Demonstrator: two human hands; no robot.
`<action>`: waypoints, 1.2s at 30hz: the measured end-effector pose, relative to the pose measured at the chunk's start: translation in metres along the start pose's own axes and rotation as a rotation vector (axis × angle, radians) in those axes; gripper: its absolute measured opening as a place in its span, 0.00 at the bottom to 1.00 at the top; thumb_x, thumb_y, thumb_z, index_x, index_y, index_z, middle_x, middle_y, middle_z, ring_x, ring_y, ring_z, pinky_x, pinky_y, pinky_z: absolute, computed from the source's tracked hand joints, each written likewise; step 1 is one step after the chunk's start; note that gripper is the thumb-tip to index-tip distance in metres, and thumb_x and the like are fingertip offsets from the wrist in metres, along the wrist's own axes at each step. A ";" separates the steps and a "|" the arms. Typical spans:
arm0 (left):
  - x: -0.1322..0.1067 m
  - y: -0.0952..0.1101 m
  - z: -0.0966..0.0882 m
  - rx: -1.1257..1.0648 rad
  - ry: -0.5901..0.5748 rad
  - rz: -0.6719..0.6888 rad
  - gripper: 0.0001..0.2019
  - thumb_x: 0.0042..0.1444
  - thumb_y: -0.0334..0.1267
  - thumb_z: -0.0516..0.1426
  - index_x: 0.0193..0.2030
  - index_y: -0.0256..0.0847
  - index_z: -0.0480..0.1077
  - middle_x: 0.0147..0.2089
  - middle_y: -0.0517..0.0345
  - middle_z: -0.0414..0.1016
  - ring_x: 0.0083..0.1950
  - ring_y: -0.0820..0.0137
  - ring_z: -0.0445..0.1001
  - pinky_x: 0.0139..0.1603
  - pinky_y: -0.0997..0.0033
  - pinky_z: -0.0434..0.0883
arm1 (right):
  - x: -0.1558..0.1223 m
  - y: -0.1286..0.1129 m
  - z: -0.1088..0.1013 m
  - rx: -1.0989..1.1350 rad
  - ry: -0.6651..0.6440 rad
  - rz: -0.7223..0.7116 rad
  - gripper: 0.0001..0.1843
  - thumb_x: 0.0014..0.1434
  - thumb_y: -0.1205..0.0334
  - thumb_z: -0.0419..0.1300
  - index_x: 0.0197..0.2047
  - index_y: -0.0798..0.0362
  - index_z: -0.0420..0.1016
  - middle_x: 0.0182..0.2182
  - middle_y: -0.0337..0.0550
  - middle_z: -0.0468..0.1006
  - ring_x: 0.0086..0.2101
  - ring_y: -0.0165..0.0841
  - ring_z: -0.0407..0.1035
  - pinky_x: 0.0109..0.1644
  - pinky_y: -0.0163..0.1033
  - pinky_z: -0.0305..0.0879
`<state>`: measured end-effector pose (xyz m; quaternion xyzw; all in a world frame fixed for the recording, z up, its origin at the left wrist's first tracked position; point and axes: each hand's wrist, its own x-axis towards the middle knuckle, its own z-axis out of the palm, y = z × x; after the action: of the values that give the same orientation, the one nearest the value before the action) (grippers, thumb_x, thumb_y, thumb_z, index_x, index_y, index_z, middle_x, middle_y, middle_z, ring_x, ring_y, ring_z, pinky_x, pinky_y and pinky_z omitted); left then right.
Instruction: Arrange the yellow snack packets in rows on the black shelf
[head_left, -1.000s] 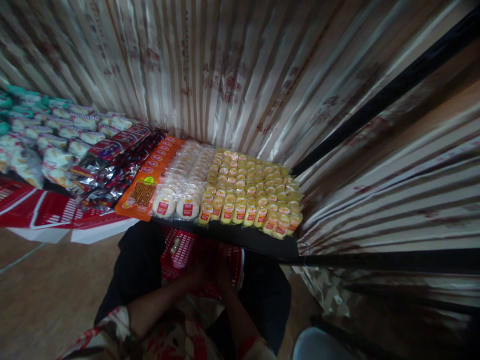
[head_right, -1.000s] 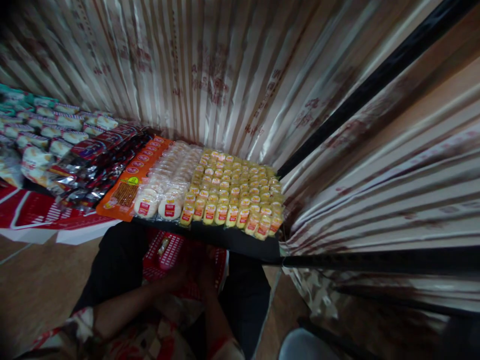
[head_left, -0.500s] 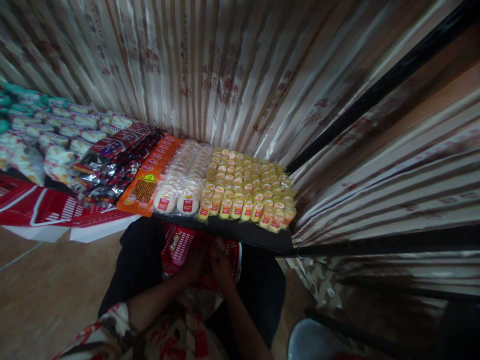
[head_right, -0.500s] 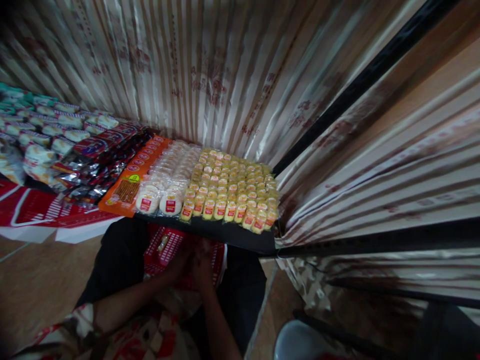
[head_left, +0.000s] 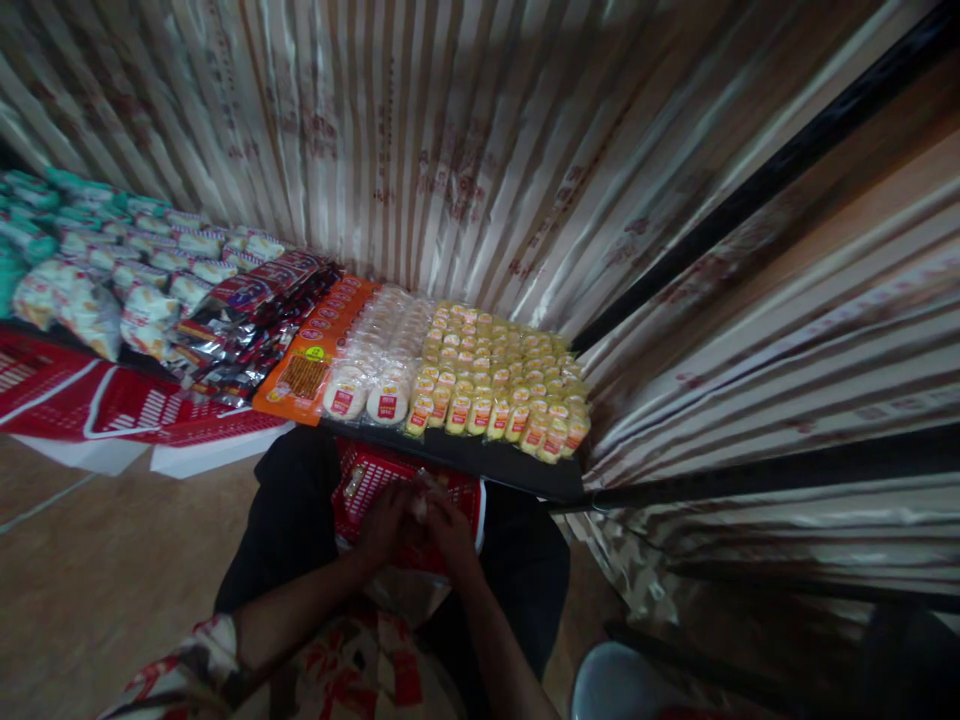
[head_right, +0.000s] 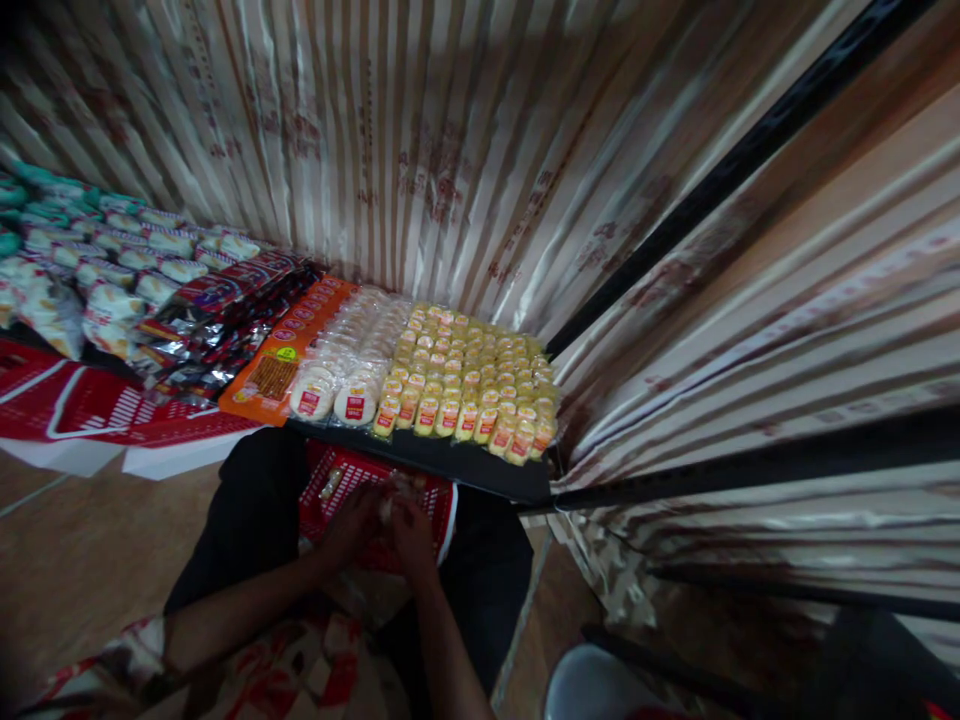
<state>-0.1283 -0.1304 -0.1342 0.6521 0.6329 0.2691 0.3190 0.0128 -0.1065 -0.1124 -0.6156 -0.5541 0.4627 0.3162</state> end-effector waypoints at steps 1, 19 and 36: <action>-0.001 0.002 -0.003 -0.003 0.007 0.004 0.28 0.49 0.26 0.49 0.60 0.41 0.60 0.60 0.49 0.65 0.62 0.62 0.61 0.62 0.57 0.59 | -0.001 -0.001 -0.001 0.001 0.005 0.010 0.17 0.51 0.49 0.54 0.35 0.51 0.76 0.31 0.46 0.80 0.33 0.39 0.73 0.36 0.43 0.69; -0.006 0.024 -0.046 0.006 0.155 0.103 0.21 0.58 0.36 0.49 0.59 0.37 0.60 0.60 0.46 0.64 0.63 0.61 0.59 0.63 0.53 0.58 | -0.010 -0.050 -0.025 -0.366 -0.199 -0.396 0.21 0.55 0.69 0.46 0.50 0.50 0.70 0.49 0.45 0.74 0.49 0.35 0.68 0.53 0.43 0.63; 0.010 0.026 -0.099 -0.174 0.387 -0.091 0.18 0.55 0.48 0.52 0.47 0.39 0.65 0.42 0.53 0.69 0.44 0.65 0.70 0.46 0.63 0.69 | 0.025 -0.120 0.007 -0.490 -0.137 -0.676 0.26 0.58 0.70 0.46 0.61 0.55 0.60 0.53 0.49 0.70 0.53 0.36 0.64 0.57 0.46 0.62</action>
<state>-0.1850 -0.1133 -0.0507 0.5292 0.6856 0.4280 0.2584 -0.0413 -0.0606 -0.0120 -0.4240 -0.8383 0.2273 0.2567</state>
